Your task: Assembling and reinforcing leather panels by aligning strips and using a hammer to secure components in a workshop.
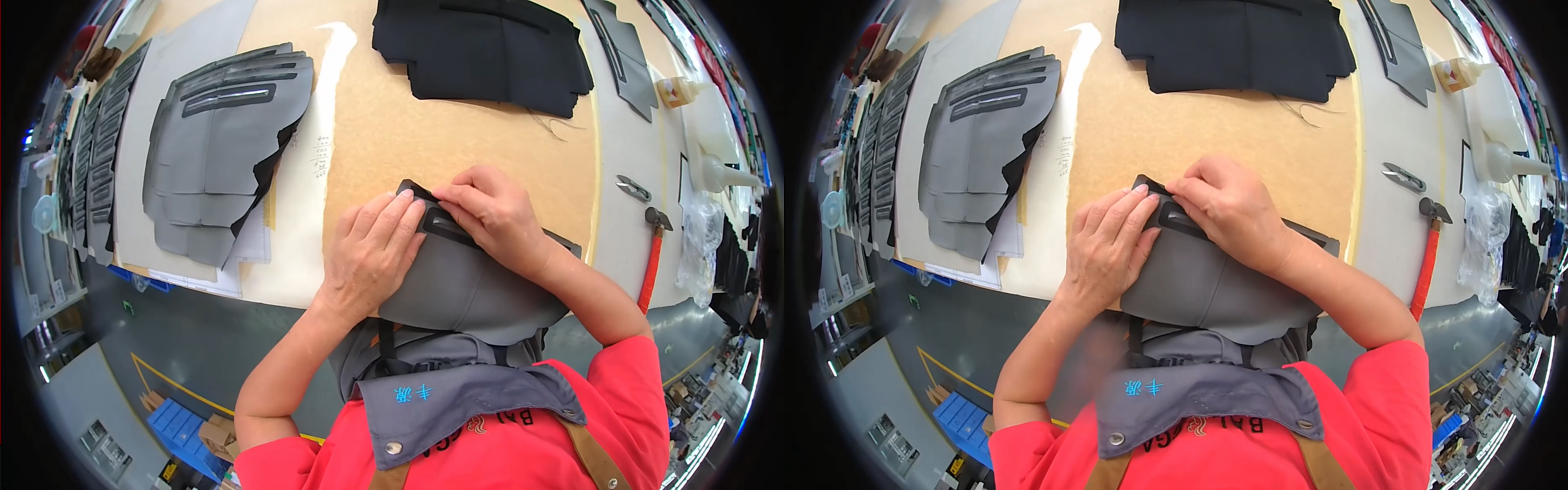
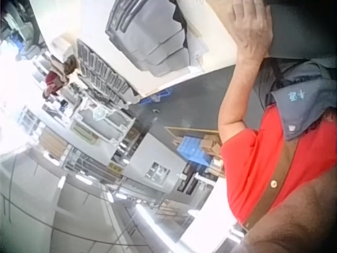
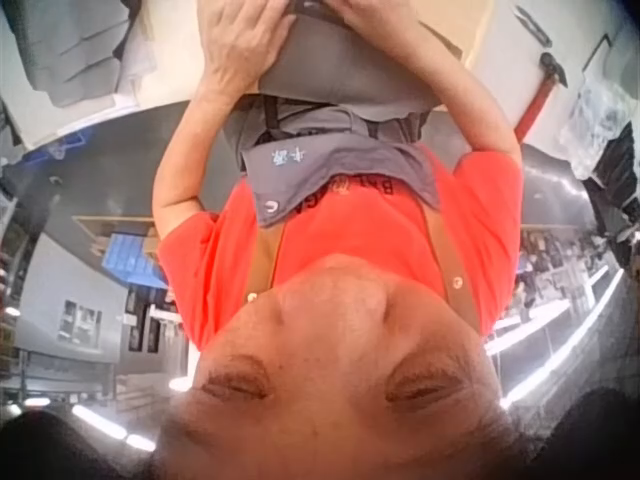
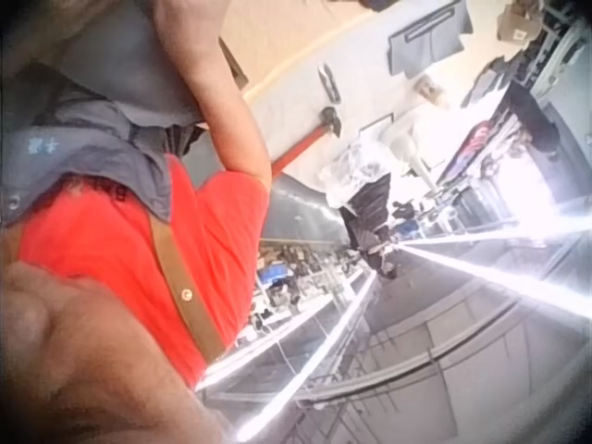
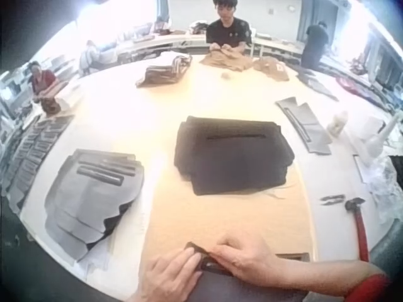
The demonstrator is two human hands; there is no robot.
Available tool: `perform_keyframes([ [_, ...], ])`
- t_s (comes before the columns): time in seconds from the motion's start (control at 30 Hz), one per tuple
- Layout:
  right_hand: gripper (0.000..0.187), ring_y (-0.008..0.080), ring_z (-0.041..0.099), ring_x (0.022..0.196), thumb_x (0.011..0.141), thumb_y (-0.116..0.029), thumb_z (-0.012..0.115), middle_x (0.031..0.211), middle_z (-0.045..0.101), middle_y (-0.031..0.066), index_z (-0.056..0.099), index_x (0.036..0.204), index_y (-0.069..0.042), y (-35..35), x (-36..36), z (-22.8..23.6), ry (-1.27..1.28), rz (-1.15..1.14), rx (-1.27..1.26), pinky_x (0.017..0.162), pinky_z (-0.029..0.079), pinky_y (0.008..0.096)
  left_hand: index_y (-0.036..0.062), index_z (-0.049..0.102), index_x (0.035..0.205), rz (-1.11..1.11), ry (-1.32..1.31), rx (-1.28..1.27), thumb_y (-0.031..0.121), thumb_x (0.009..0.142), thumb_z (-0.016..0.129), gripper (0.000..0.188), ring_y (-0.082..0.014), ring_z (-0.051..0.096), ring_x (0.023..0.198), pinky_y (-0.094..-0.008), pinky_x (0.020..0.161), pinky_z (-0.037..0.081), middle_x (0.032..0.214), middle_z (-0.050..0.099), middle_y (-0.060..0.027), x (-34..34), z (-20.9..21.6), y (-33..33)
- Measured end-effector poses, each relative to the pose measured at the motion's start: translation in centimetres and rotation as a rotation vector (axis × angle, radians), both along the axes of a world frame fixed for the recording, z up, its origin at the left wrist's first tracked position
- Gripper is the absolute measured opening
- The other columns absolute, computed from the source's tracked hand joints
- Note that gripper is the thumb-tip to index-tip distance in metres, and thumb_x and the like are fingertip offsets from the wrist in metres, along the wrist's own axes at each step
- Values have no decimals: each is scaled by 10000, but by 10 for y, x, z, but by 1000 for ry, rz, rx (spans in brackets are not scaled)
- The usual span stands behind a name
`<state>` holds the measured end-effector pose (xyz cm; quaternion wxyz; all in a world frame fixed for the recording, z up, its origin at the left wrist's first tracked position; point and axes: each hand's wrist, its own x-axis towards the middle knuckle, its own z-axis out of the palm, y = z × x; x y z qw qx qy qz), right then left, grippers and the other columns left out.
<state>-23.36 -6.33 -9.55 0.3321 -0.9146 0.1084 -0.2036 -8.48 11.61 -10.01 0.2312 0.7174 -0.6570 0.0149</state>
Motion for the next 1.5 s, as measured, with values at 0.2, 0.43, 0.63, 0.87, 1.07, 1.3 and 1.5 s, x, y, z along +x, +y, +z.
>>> perform_keyframes([
  [0.2, 352, 260, 619, 901, 817, -64, 727, 1022, 638, 98, 738, 1159, 15, 3, -7, -5, -27, 88, -345, 770, 557, 364, 58, 693, 1323, -2, -8, 5, 182, 913, 762, 434, -250, 616, 1246, -398, 1022, 459, 1345, 660, -76, -1, 3, 0],
  [0.43, 438, 246, 602, 923, 817, -106, 747, 1053, 617, 92, 712, 1236, 16, 10, 3, -1, -8, 101, -396, 813, 544, 362, 41, 693, 1248, -10, -12, -53, 163, 874, 775, 402, -252, 635, 1211, -409, 1012, 473, 1275, 685, -96, 0, -3, 3],
  [0.63, 450, 268, 601, 962, 837, -110, 763, 1111, 601, 101, 713, 1276, -24, 14, 14, 11, 180, 158, -332, 832, 532, 361, 46, 697, 1220, 20, -12, -80, 143, 874, 775, 368, -258, 642, 1190, -406, 993, 480, 1254, 698, -93, 1, -3, 3],
  [0.87, 248, 286, 654, 916, 952, -86, 716, 994, 653, 112, 739, 1194, -39, -4, -4, 13, 148, -42, 193, 793, 553, 388, 54, 682, 1271, 53, -18, -66, 97, 902, 755, 379, -278, 644, 1180, -409, 1003, 474, 1261, 695, -95, 10, 5, 2],
  [1.07, 277, 265, 643, 905, 907, -33, 703, 1001, 666, 79, 760, 1178, -37, -3, -4, 0, 17, 16, -78, 788, 557, 358, 32, 641, 1353, 88, 116, 15, -10, 900, 669, 456, -323, 612, 1151, -432, 1022, 470, 1261, 617, -137, 5, 14, -12],
  [1.3, 390, 270, 636, 937, 809, -36, 687, 1042, 672, 58, 758, 1192, -46, -4, -9, -4, 6, 99, -349, 839, 567, 365, 35, 631, 1385, 61, -3, 139, -39, 831, 647, 560, -325, 582, 1171, -437, 1021, 474, 1277, 598, -138, 1, 17, -10],
  [1.5, 390, 271, 640, 962, 852, -46, 655, 1073, 672, 64, 725, 1236, -34, -7, -20, -5, 23, 92, -227, 864, 569, 369, 51, 641, 1384, 55, -40, 107, -66, 826, 629, 570, -321, 569, 1275, -440, 1062, 473, 1349, 583, -146, -7, 15, -7],
])
